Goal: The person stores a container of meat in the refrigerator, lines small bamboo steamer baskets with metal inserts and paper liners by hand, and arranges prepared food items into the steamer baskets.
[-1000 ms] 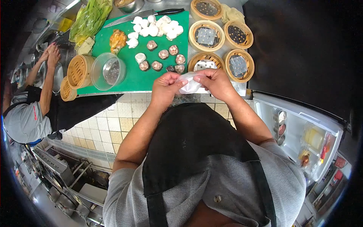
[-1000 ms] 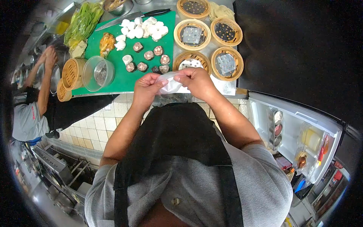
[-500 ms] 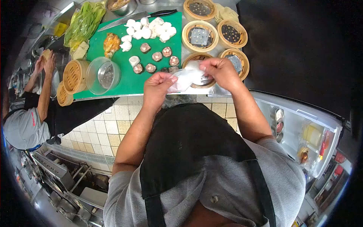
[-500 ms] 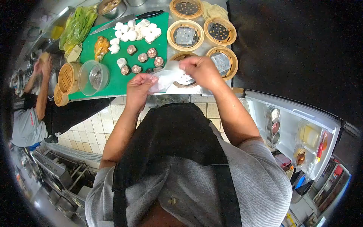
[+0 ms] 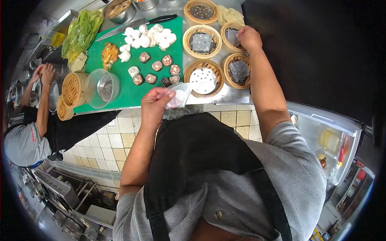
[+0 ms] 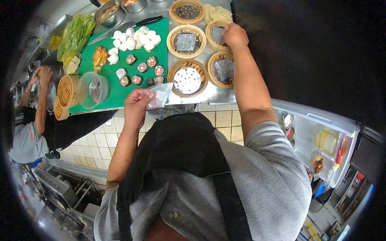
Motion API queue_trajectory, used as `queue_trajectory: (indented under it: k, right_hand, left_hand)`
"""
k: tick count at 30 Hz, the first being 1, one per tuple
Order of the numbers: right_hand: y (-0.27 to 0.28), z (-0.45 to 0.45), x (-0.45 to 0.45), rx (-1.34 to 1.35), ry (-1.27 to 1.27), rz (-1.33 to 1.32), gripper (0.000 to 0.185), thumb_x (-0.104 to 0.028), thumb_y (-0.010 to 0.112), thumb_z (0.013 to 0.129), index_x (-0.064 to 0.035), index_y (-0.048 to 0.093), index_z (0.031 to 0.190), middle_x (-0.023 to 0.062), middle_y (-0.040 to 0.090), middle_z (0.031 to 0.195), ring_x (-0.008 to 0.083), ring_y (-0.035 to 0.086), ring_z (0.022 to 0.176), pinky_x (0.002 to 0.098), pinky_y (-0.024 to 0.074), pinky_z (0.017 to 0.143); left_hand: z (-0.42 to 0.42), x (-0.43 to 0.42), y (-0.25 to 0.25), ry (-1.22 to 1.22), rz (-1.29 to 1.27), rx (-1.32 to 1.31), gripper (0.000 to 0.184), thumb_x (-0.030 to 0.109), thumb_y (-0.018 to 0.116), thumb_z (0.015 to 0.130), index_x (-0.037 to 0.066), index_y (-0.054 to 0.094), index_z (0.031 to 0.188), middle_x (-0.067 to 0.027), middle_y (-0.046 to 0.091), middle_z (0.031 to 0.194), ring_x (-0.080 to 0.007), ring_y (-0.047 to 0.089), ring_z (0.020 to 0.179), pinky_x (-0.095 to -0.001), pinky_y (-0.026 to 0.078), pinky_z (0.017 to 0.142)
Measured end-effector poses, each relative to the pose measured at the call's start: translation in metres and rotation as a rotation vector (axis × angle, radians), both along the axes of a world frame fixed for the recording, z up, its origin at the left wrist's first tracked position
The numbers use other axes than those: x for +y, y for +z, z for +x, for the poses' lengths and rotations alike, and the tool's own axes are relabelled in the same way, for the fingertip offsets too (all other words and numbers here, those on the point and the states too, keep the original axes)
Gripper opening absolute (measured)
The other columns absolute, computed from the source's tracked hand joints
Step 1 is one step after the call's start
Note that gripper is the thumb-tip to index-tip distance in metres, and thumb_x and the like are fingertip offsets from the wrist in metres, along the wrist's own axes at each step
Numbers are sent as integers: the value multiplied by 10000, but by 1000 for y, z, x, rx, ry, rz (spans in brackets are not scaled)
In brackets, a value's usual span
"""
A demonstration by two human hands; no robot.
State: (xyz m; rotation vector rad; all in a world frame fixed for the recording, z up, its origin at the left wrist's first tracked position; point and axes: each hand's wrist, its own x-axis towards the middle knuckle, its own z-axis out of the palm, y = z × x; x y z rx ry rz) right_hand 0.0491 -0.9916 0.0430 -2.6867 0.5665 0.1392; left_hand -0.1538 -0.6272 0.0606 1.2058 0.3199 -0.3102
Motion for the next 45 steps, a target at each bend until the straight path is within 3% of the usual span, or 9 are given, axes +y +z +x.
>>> queue_trajectory:
  k: [7, 16, 18, 19, 20, 22, 24, 28, 45]
  right_hand:
    - [-6, 19, -7, 21, 34, -177, 322, -263, 729, 875, -153, 657, 1169, 137, 703, 1181, 329, 653, 1146, 450, 524, 949]
    - [32, 10, 8, 31, 81, -226, 534, -405, 769, 856, -41, 614, 1215, 191, 664, 1267, 354, 638, 1174, 458, 505, 980]
    - [41, 3, 5, -171, 8, -132, 547, -419, 764, 858, -36, 616, 1219, 221, 669, 1243, 374, 631, 1178, 467, 498, 986]
    - [40, -2, 4, -274, 48, -119, 483, -433, 757, 871, -31, 670, 1126, 190, 729, 1076, 303, 707, 995, 416, 551, 850]
    - [46, -12, 11, -271, 51, -118, 483, -433, 757, 871, -31, 670, 1126, 190, 729, 1076, 303, 707, 995, 416, 551, 850]
    - [63, -43, 43, -83, 140, 520, 400, -406, 763, 882, -58, 702, 1072, 51, 714, 885, 154, 676, 766, 313, 554, 683]
    - [67, -80, 79, 158, 317, 738, 322, -364, 749, 915, -54, 705, 988, -12, 666, 807, 70, 597, 663, 250, 500, 584]
    - [27, -146, 138, 237, 499, 1049, 234, -253, 721, 949, -38, 675, 1029, -16, 664, 809, 67, 607, 644, 231, 490, 556]
    - [27, -128, 178, 266, 364, 1152, 137, -149, 713, 937, -30, 703, 1005, 4, 679, 786, 64, 601, 611, 214, 487, 527]
  left_hand:
    - [-6, 4, -5, 31, -7, -22, 50, -9, 730, 890, 0, 685, 908, -67, 732, 863, -90, 658, 752, -248, 536, 687]
    - [-3, 4, -3, 6, -11, 2, 51, -27, 716, 893, -1, 681, 920, -91, 740, 881, -114, 680, 760, -270, 556, 688]
    - [-2, 4, -6, 19, -12, -5, 51, -34, 710, 894, -3, 681, 922, -93, 740, 872, -118, 685, 760, -277, 564, 689]
    - [-2, 4, -6, 21, -12, -2, 51, -34, 710, 894, -3, 681, 922, -93, 740, 872, -118, 685, 760, -277, 564, 689]
    - [0, 4, -6, 20, -15, 3, 51, -32, 711, 894, -3, 681, 925, -92, 740, 873, -117, 684, 758, -276, 565, 690]
    - [3, 3, -6, 20, -15, 6, 52, -31, 712, 894, -3, 682, 927, -92, 740, 873, -116, 683, 755, -275, 565, 691]
    - [7, 1, -7, 12, 19, 33, 57, -25, 718, 893, -2, 683, 933, -91, 739, 875, -114, 683, 752, -272, 565, 693]
    - [13, -5, -1, -13, 26, 28, 62, -13, 724, 894, 0, 686, 941, -86, 739, 882, -109, 681, 759, -262, 559, 697]
    - [9, 28, -7, 45, -40, 10, 165, 94, 694, 949, -1, 677, 1083, -97, 732, 941, -147, 707, 768, -291, 607, 668]
